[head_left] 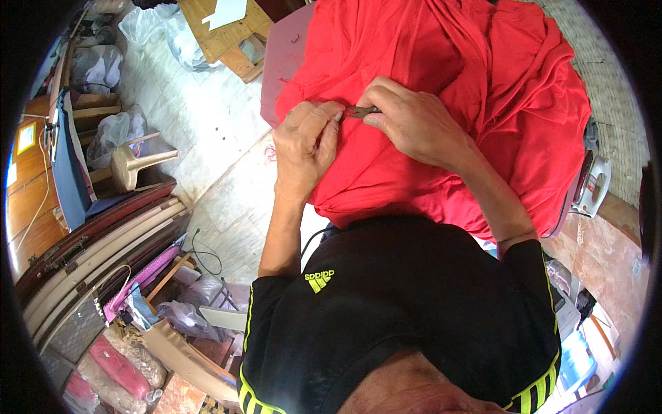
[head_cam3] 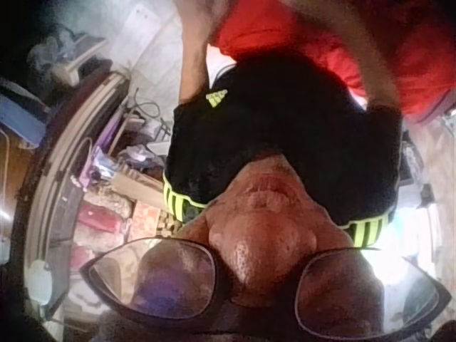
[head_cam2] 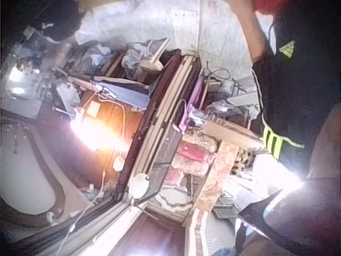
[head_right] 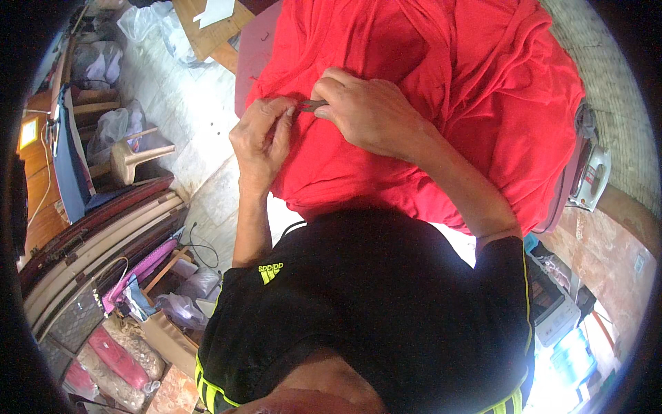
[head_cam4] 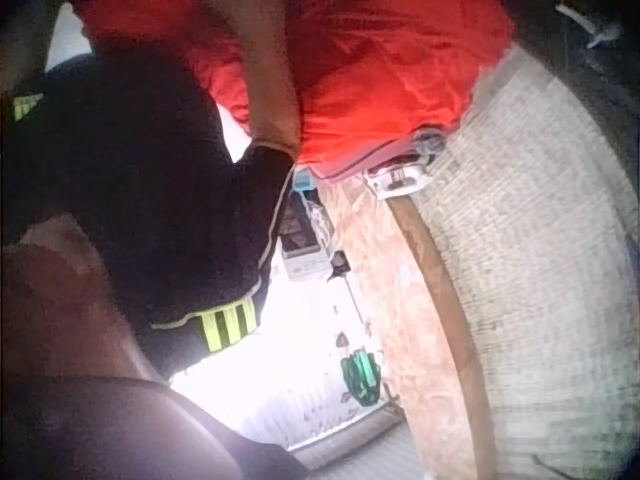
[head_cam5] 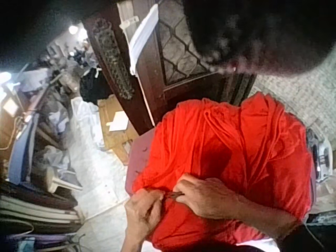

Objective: The person uses small scissors to trim loose threads and excess fabric from a large red garment. They repeatedly pinch and cut small sections of the material while holding the garment steady with their other hand.

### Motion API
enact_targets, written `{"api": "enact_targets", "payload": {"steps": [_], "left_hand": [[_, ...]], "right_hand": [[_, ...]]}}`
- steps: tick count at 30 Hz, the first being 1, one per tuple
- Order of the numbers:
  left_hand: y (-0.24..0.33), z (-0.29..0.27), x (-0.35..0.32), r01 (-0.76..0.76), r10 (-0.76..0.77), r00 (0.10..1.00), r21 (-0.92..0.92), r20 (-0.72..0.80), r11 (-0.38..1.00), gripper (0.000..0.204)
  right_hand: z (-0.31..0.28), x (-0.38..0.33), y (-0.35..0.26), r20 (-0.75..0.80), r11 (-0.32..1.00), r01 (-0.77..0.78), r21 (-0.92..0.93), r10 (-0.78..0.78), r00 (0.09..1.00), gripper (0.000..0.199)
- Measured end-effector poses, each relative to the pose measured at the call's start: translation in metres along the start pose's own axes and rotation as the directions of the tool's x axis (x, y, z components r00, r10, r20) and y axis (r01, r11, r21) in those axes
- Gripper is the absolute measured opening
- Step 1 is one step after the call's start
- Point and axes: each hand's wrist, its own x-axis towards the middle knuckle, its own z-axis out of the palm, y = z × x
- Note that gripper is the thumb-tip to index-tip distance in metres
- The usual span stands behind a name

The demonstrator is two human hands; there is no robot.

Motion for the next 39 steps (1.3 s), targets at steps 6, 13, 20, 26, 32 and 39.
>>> {"api": "enact_targets", "payload": {"steps": [6,13,20,26,32,39], "left_hand": [[0.003,-0.004,0.003,-0.044,0.043,0.999,0.062,0.019,0.997,0.014],[-0.024,-0.046,-0.009,0.187,-0.07,0.96,0.437,-0.27,0.88,0.024],[0.004,-0.026,-0.013,0.052,-0.054,0.996,0.02,0.071,0.998,0.026],[-0.016,-0.011,-0.005,0.109,-0.11,0.994,-0.016,-0.029,0.994,0.015],[0.011,-0.004,0.033,0.047,0.038,0.949,-0.261,0.312,0.964,0.01],[0.01,0.007,0.07,-0.158,0.2,0.971,-0.275,0.133,0.948,0.029]], "right_hand": [[0.001,0.004,-0.002,0.008,0.999,0.042,-0.005,-0.042,0.999,0.016],[-0.006,-0.01,0.004,-0.117,0.984,0.036,0.172,-0.016,0.993,0.025],[0.0,-0.017,0.023,-0.431,0.999,-0.015,-0.032,-0.001,0.902,0.05],[0.0,-0.017,0.036,-0.377,0.997,-0.027,0.073,0.052,0.925,0.03],[-0.023,-0.015,0.032,-0.27,0.972,0.014,0.236,0.052,0.962,0.018],[-0.041,-0.031,0.027,-0.262,0.968,-0.018,0.249,0.085,0.961,0.02]]}}
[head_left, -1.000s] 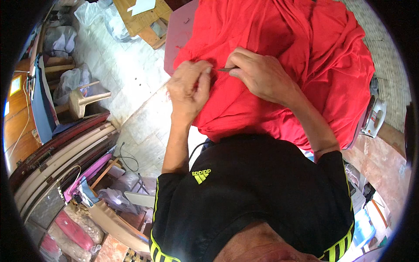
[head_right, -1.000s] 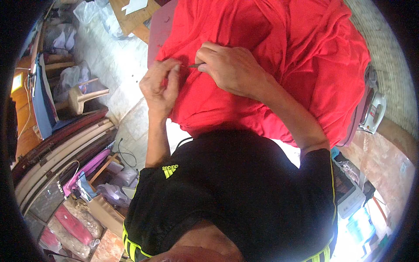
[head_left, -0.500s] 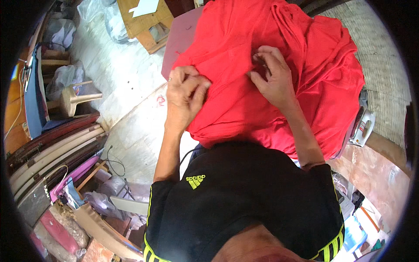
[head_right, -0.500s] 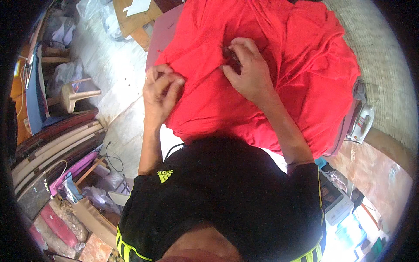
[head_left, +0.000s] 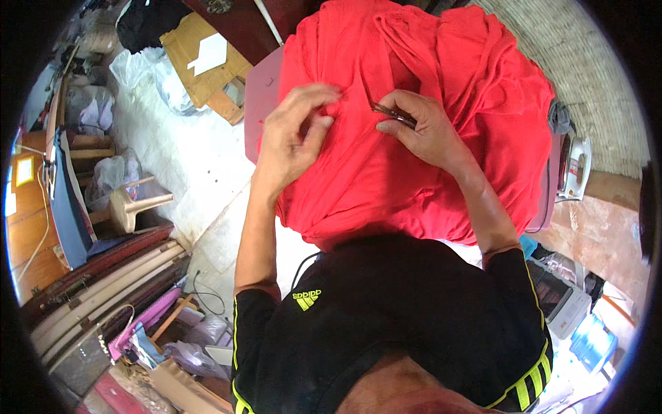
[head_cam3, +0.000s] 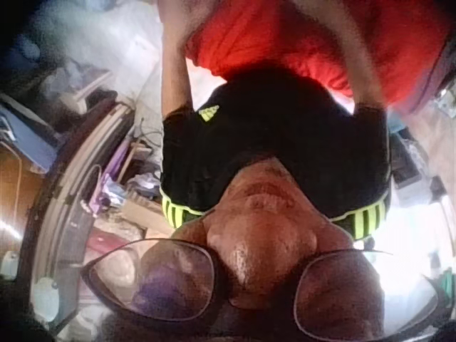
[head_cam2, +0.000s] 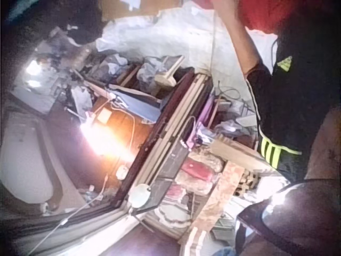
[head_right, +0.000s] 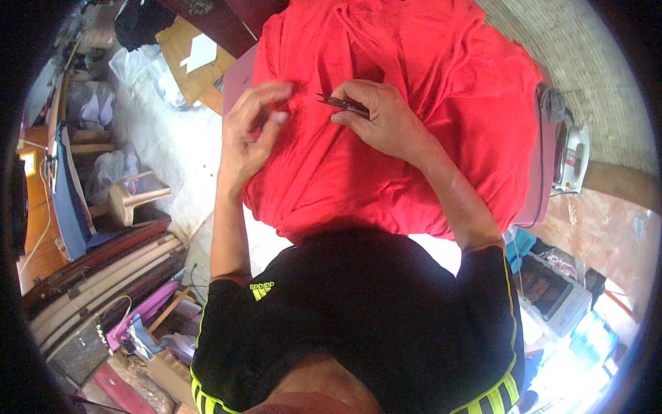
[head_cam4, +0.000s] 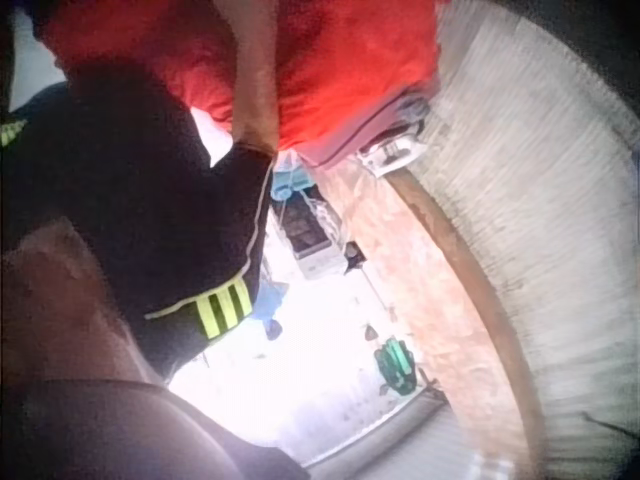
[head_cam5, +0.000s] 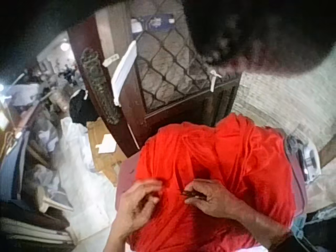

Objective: The person uses small scissors to trim loose threads and excess fabric from a large red garment. They repeatedly pinch and cut small sections of the material while holding the garment steady with their other hand.

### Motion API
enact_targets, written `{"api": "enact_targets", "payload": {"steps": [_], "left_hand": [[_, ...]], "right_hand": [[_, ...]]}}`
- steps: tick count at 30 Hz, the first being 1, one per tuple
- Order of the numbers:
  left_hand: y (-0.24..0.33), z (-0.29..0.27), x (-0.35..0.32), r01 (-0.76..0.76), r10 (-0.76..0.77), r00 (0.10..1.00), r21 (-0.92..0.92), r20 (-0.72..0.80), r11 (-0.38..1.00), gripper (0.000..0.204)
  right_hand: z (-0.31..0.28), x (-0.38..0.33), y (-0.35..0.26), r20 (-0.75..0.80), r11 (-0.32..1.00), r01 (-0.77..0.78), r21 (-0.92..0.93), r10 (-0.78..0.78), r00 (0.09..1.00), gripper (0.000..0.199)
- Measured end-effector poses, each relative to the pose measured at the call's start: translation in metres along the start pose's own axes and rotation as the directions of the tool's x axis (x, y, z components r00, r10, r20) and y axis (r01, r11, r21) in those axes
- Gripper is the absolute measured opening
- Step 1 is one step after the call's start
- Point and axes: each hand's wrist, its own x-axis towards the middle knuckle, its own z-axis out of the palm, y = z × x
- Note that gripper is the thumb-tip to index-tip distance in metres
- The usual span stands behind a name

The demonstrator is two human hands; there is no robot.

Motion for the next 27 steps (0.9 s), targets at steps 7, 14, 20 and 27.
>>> {"api": "enact_targets", "payload": {"steps": [7,14,20,27], "left_hand": [[-0.014,0.014,0.045,-0.105,0.072,0.883,0.044,0.464,0.994,0.03],[-0.028,0.005,0.022,-0.157,0.059,0.967,0.398,0.246,0.904,0.022],[-0.039,-0.005,-0.003,-0.103,0.043,0.975,0.267,0.219,0.958,0.018],[-0.024,0.01,-0.017,0.043,-0.054,0.998,0.21,0.043,0.977,0.018]], "right_hand": [[-0.008,-0.009,0.006,-0.029,0.962,0.174,-0.209,-0.184,0.983,0.017],[0.021,-0.009,0.014,-0.063,0.838,0.167,-0.52,-0.232,0.971,0.012],[0.041,-0.018,0.017,-0.016,0.843,0.204,-0.499,-0.244,0.97,0.011],[0.043,-0.018,0.021,-0.042,0.876,0.203,-0.438,-0.245,0.969,0.01]]}}
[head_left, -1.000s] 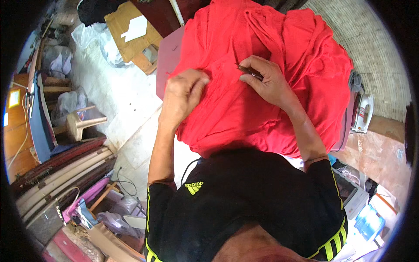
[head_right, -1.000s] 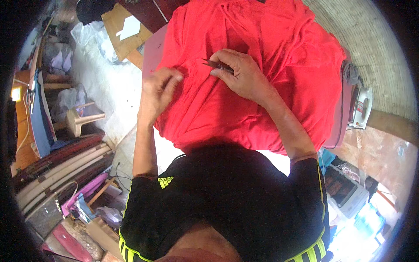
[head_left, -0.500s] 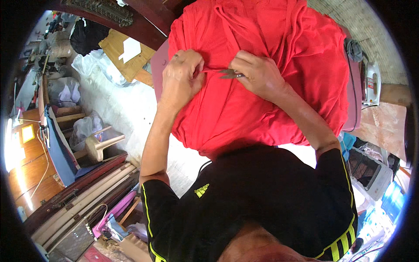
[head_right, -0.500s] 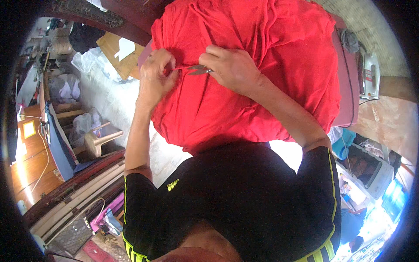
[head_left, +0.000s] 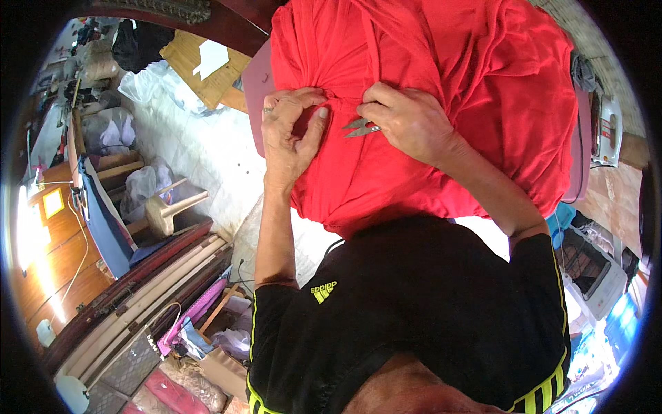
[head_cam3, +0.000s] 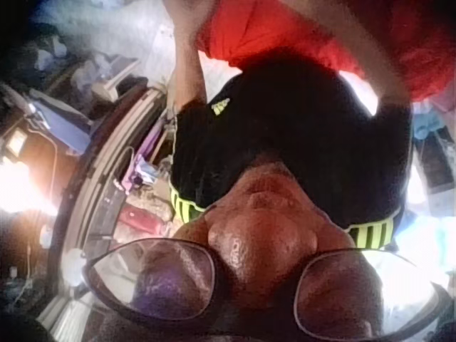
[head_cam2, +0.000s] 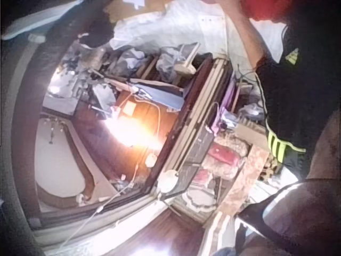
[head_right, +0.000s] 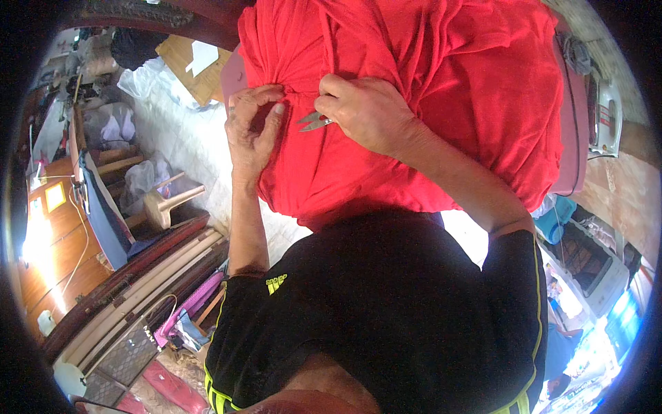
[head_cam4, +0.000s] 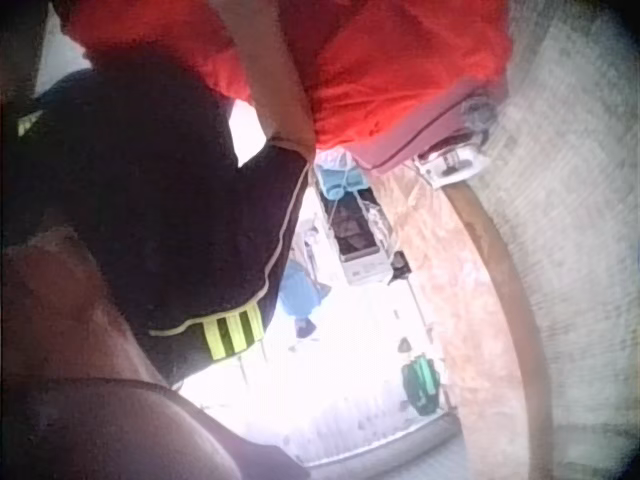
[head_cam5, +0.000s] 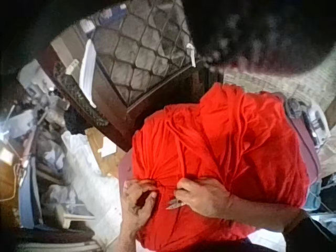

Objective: The person uses small scissors to trim loose threads and excess fabric from a large red garment. They repeatedly pinch and cut small sections of the material while holding the garment steady with their other hand.

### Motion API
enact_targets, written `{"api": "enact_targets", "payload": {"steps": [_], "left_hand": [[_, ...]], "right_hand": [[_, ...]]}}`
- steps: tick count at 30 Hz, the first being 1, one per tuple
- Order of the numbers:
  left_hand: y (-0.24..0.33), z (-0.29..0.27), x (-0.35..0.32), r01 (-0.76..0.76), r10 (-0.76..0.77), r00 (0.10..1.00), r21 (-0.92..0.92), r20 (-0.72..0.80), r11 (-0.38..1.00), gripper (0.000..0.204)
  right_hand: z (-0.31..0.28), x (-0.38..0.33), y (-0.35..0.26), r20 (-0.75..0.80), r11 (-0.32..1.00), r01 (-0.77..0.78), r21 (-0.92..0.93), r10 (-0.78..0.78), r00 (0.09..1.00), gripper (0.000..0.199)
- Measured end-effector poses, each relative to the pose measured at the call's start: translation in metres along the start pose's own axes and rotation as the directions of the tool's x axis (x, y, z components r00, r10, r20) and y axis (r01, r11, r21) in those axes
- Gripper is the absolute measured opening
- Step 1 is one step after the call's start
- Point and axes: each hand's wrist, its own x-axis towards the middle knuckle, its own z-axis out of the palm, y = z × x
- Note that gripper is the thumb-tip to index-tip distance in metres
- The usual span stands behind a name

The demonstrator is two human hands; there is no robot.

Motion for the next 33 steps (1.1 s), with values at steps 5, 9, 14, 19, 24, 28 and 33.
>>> {"api": "enact_targets", "payload": {"steps": [5,9,14,19,24,28,33], "left_hand": [[0.007,0.01,0.001,-0.054,0.062,0.996,0.141,-0.058,0.989,0.021],[0.006,0.005,0.005,-0.131,0.133,0.991,0.129,-0.005,0.983,0.02],[0.013,0.01,0.001,-0.088,0.086,0.996,0.127,0.02,0.988,0.022],[0.018,0.031,-0.013,-0.089,0.11,0.992,0.267,-0.064,0.96,0.017],[0.016,0.041,-0.012,-0.028,0.076,0.986,0.297,-0.151,0.954,0.011],[0.013,0.034,-0.009,0.04,-0.019,0.995,0.217,-0.099,0.975,0.011],[0.014,0.03,-0.006,0.022,-0.006,0.996,0.185,-0.086,0.982,0.009]], "right_hand": [[0.001,0.0,0.002,-0.012,1.0,0.003,0.013,-0.003,1.0,0.009],[0.001,0.0,0.002,-0.019,1.0,-0.007,0.028,0.007,1.0,0.008],[-0.001,0.002,0.002,-0.018,0.997,-0.061,0.055,0.062,0.998,0.014],[-0.01,0.008,-0.008,-0.028,0.952,-0.212,0.219,0.223,0.974,0.027],[-0.013,0.008,-0.004,-0.025,0.951,-0.193,0.241,0.204,0.979,0.022],[-0.011,0.009,-0.002,0.028,0.973,-0.182,0.143,0.18,0.983,0.017],[-0.003,0.012,-0.002,0.049,0.985,-0.163,0.056,0.16,0.986,0.016]]}}
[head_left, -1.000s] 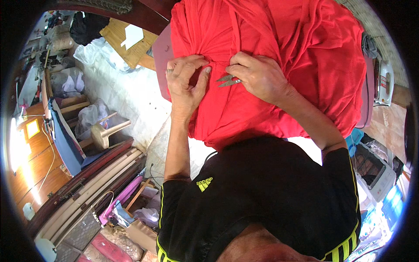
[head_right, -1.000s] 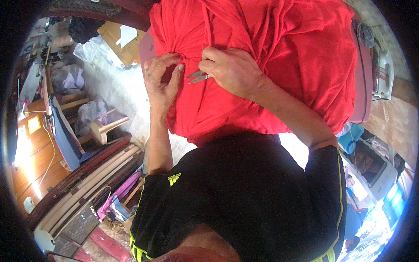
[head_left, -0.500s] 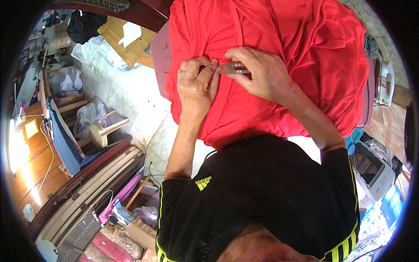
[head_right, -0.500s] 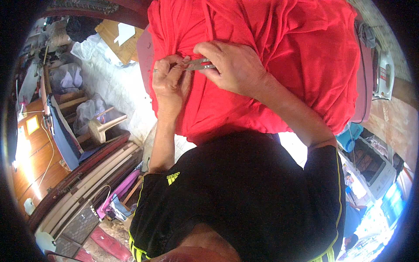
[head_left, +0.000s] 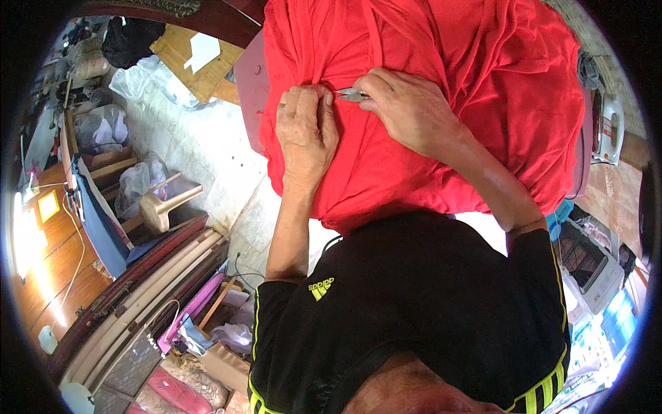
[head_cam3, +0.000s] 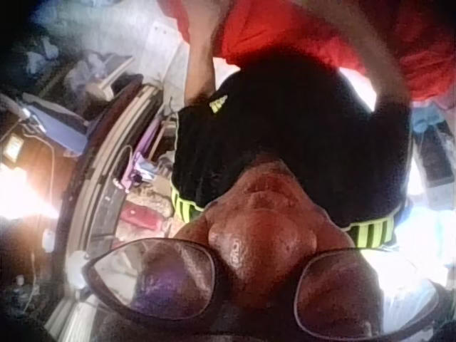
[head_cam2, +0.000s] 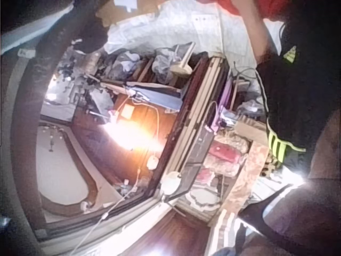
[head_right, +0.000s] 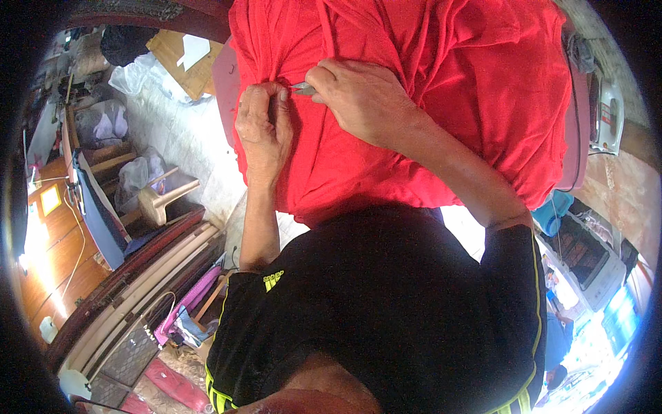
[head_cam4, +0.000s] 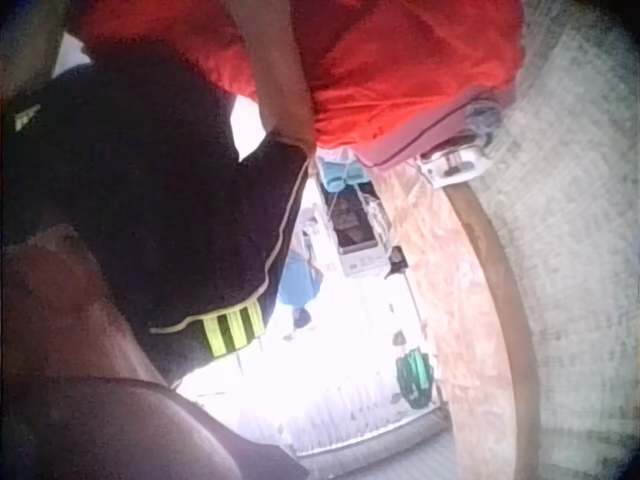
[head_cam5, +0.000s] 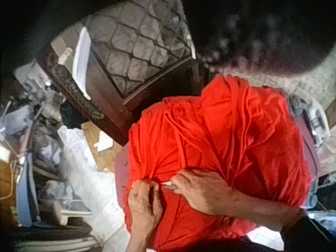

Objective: The person uses small scissors to trim loose threads and excess fabric from a large red garment. They repeatedly pinch and cut small sections of the material while holding the garment steady with their other hand.

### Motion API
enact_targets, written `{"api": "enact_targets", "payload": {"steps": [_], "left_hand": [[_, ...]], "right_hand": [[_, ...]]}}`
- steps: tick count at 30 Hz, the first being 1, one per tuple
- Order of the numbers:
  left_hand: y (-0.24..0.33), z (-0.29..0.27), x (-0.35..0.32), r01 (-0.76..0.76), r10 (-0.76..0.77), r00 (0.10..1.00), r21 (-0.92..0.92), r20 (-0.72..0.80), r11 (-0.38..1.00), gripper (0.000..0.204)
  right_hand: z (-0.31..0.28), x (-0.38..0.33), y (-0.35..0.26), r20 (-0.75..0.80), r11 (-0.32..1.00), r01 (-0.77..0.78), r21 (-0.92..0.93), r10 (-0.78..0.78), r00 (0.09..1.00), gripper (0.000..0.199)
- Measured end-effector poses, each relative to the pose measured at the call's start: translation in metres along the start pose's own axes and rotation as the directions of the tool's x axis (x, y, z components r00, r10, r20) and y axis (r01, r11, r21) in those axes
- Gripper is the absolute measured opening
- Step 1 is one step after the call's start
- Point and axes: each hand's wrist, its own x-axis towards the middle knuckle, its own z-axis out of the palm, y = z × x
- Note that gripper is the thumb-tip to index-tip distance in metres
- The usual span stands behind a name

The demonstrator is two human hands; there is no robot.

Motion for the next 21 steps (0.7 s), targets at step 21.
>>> {"api": "enact_targets", "payload": {"steps": [21], "left_hand": [[-0.035,-0.021,0.005,0.085,-0.119,0.99,-0.359,-0.075,0.93,0.017]], "right_hand": [[-0.007,0.002,0.002,-0.03,0.968,-0.064,0.242,0.074,0.997,0.028]]}}
